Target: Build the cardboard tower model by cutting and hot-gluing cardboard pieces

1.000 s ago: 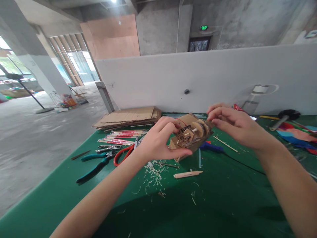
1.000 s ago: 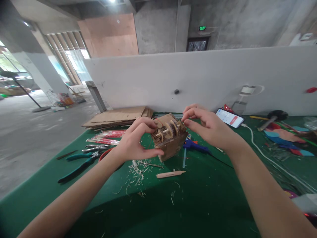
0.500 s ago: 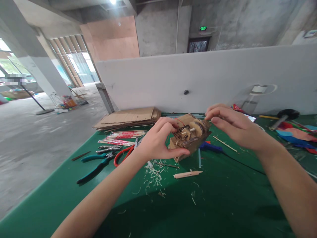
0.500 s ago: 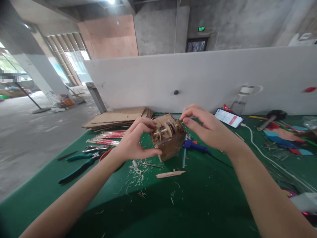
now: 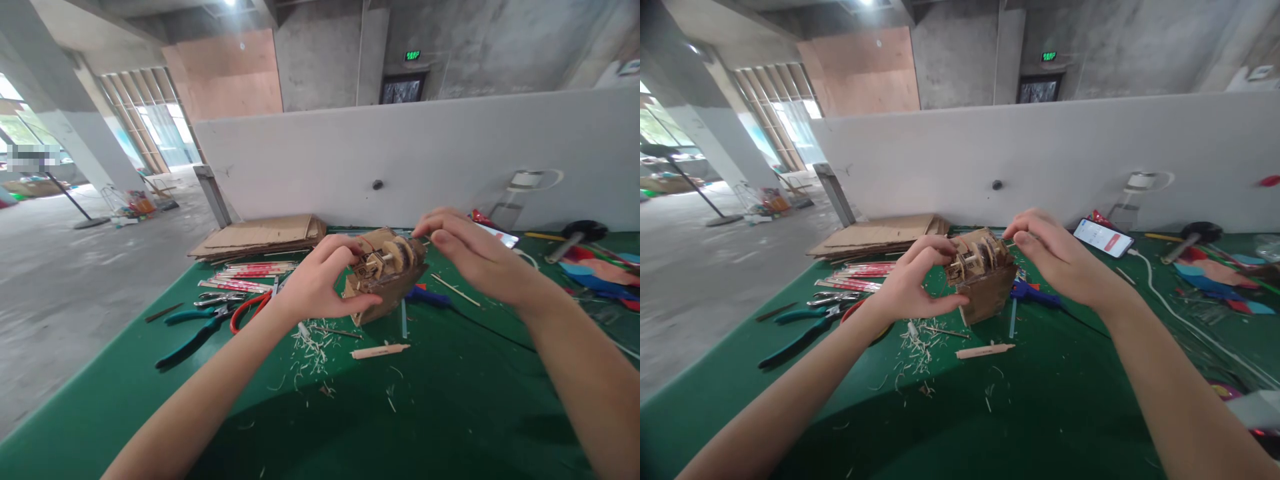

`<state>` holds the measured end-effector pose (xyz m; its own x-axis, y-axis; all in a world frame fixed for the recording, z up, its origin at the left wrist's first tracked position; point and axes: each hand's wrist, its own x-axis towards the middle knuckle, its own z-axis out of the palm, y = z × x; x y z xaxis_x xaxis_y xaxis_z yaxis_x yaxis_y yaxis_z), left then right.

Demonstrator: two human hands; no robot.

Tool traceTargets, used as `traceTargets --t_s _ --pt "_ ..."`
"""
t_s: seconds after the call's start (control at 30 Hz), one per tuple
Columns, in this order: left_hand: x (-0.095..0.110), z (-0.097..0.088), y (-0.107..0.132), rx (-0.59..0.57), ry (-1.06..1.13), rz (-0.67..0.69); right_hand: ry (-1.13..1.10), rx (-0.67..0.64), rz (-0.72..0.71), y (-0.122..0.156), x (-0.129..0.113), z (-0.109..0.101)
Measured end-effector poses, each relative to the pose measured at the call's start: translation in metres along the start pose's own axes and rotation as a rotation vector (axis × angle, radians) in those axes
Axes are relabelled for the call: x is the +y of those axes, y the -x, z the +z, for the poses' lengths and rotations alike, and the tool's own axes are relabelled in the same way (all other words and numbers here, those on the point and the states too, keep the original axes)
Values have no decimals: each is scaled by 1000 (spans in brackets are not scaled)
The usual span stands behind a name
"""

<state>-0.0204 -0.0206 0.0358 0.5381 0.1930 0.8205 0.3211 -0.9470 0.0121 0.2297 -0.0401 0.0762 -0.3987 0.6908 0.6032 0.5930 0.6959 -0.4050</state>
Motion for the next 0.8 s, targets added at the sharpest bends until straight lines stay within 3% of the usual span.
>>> traceTargets --t_s 0.2,0.4,0.53,0.7,0.8 --pt "-1 -1 0 -7 25 1 -47 14 -19 2 2 -3" --pt "0 -1 0 -11 10 7 0 -74 12 -1 4 -2" --pt "-1 -1 0 -14 3 -5 65 0 -28 -1 2 2" --pt "-3 -1 0 -27 27 1 -89 -5 122 4 -5 -2" --pt "-4 0 1 -19 44 -6 -138 -31 127 7 -9 -8"
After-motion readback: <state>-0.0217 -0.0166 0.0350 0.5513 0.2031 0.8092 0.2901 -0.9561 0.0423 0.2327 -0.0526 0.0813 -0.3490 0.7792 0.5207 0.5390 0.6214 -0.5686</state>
